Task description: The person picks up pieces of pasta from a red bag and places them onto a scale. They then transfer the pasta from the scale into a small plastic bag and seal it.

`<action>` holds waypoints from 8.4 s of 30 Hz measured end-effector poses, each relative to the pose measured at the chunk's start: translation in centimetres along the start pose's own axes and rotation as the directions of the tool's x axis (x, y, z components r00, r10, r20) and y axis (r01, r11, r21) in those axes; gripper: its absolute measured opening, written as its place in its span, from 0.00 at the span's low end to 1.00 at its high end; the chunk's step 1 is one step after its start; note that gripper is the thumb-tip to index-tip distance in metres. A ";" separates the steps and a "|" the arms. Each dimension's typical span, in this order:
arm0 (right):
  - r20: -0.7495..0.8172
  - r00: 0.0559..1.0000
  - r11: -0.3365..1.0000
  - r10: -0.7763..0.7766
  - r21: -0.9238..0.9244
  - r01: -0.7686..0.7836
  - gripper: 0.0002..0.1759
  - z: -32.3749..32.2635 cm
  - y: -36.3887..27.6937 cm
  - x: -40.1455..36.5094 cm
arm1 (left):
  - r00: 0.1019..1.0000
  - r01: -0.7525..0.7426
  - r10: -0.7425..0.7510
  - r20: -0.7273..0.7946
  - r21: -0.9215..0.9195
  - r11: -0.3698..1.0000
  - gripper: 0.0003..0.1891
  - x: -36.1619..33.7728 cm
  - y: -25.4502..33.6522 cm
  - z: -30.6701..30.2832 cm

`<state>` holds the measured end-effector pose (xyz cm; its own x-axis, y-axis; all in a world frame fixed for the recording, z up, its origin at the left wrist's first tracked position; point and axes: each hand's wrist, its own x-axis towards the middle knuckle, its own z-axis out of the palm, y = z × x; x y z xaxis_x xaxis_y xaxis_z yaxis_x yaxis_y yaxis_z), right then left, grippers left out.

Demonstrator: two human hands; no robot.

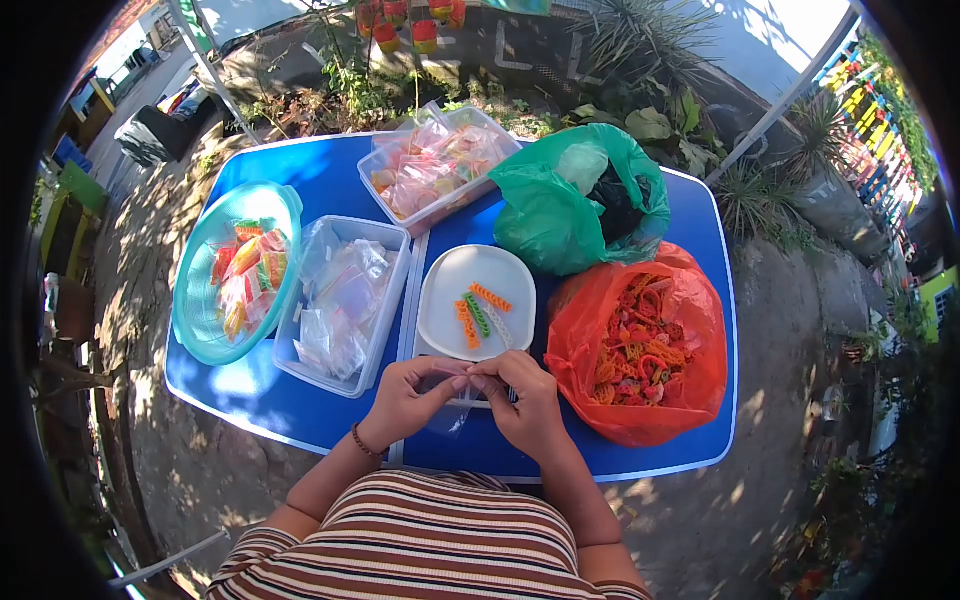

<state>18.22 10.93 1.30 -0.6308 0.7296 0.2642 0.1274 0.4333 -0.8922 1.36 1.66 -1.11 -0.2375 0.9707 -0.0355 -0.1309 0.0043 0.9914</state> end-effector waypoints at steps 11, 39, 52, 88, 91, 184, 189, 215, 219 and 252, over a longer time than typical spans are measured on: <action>-0.125 0.986 0.824 -0.113 -0.566 0.023 0.07 -0.4 2.0 3.0 | 0.991 0.135 -0.135 0.002 0.033 0.990 0.11 -0.2 -1.8 -0.9; 0.087 0.989 0.983 -0.117 -0.129 0.128 0.07 -3.2 -1.9 1.6 | 1.000 -0.016 0.012 0.015 0.334 0.943 0.11 0.2 2.1 -1.2; -0.126 0.992 0.996 0.011 0.094 0.000 0.09 -0.9 1.6 0.7 | 0.989 0.110 -0.097 0.107 -0.124 0.986 0.14 0.1 0.7 -0.8; 0.044 0.996 0.988 -0.075 -0.129 0.080 0.06 -2.4 0.1 1.3 | 0.967 0.208 -0.180 0.182 -0.149 0.967 0.10 -0.6 -0.1 -0.3; 0.074 0.985 0.939 -0.157 -0.298 0.172 0.07 -3.4 -0.7 1.2 | 0.962 0.238 -0.196 0.188 -0.239 0.941 0.09 -0.5 0.0 -0.1; 0.176 0.979 0.987 -0.105 -0.099 0.123 0.08 -1.8 0.5 0.4 | 0.993 0.107 -0.103 0.060 -0.077 0.991 0.17 -0.6 -1.3 -0.7; -0.068 0.998 0.991 -0.007 -0.132 -0.002 0.07 0.0 1.8 1.7 | 0.967 0.202 -0.240 -0.081 -0.324 0.924 0.13 -0.4 -1.1 -1.0; -0.129 0.991 0.915 0.047 0.403 0.009 0.07 -1.7 0.9 0.0 | 0.993 0.113 -0.116 -0.010 -0.142 0.983 0.12 -0.3 -0.4 -0.9; -0.087 0.994 0.963 0.069 0.268 -0.044 0.07 -1.7 1.4 0.1 | 0.992 0.123 -0.124 0.008 -0.172 0.977 0.13 -0.3 -0.2 -0.4; -0.127 0.991 0.963 0.046 -0.258 -0.078 0.11 0.5 4.0 4.8 | 0.987 0.148 -0.159 -0.014 -0.288 0.946 0.16 -0.6 -1.1 -1.2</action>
<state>15.37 15.92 -1.20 -0.5215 0.8104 0.2672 0.3698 0.4968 -0.7851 0.47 0.78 -2.30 -0.2274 0.9542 -0.1945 -0.4364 0.0786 0.8963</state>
